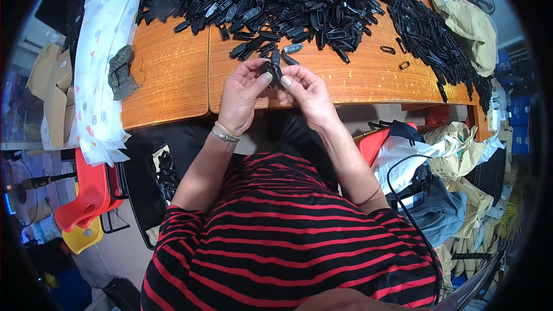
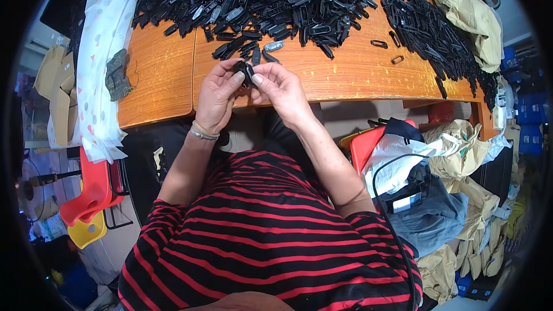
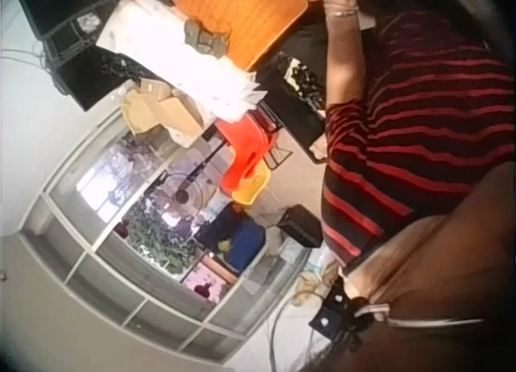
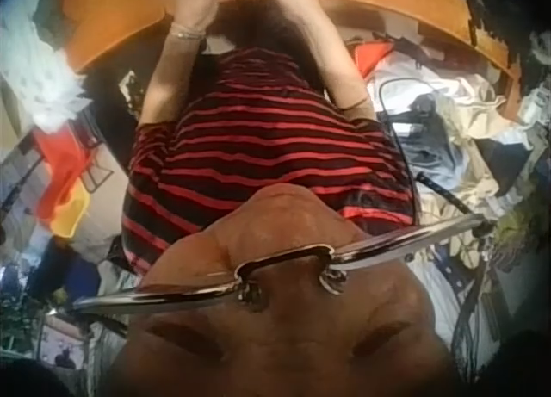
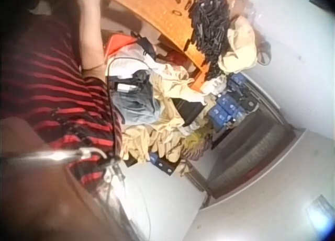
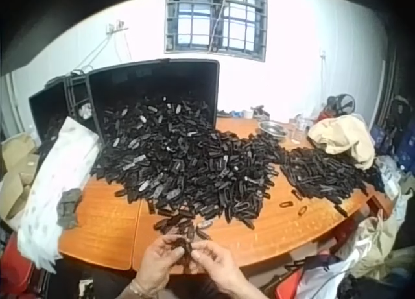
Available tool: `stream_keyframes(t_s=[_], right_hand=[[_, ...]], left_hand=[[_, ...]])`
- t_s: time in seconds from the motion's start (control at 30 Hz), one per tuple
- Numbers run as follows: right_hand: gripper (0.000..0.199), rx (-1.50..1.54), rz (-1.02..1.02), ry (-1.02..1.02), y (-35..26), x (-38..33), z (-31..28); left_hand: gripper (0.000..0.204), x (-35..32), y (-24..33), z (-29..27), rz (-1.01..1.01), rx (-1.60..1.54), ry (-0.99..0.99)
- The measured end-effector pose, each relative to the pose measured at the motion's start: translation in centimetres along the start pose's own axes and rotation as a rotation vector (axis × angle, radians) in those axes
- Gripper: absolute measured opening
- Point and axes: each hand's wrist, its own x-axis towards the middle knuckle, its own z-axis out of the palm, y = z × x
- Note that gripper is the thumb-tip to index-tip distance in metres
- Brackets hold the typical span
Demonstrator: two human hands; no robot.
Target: Sorting and inspecting small black plastic components on a workbench.
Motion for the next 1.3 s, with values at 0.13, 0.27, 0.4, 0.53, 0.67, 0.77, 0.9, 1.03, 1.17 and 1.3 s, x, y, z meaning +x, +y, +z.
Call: stream_keyframes(t_s=[0.13,0.27,0.4,0.53,0.67,0.77,0.9,1.03,1.17,1.3], right_hand=[[0.021,0.336,0.149,-0.014,0.6,-0.2,-0.3],[0.021,0.237,0.116,0.084,0.5,-0.4,0.7],[0.022,0.022,-0.047,0.081,0.6,-0.6,1.1],[0.023,-0.053,-0.083,0.097,0.2,-0.7,1.1],[0.026,-0.321,-0.286,0.155,0.4,-1.0,2.1],[0.032,-0.625,-0.439,0.192,0.0,-1.0,2.0],[0.033,-0.938,-0.540,0.196,-0.1,-0.9,1.4],[0.029,-0.900,-0.496,0.211,-0.8,-1.1,1.7],[0.026,-0.848,-0.504,0.205,-0.7,-1.2,1.9],[0.026,-0.982,-0.558,0.169,-0.9,-1.1,1.7]], left_hand=[[0.030,-0.4,0.1,0.0,-0.035,-0.059,-0.021],[0.030,-0.9,-0.2,0.7,0.040,-0.002,0.011],[0.030,-1.0,-0.5,1.1,0.098,0.071,0.034],[0.031,-1.1,-0.3,0.9,0.064,-0.021,0.016],[0.031,-1.1,-0.5,0.4,0.022,-0.126,0.014],[0.032,-1.2,-0.5,0.6,0.031,-0.077,0.027],[0.031,-1.3,-0.4,0.7,0.031,-0.021,0.026],[0.031,-1.3,-0.8,0.4,0.065,0.019,0.029],[0.032,-1.3,-1.1,0.2,0.081,0.023,-0.005],[0.032,-1.3,-1.2,0.1,0.084,0.014,-0.017]])
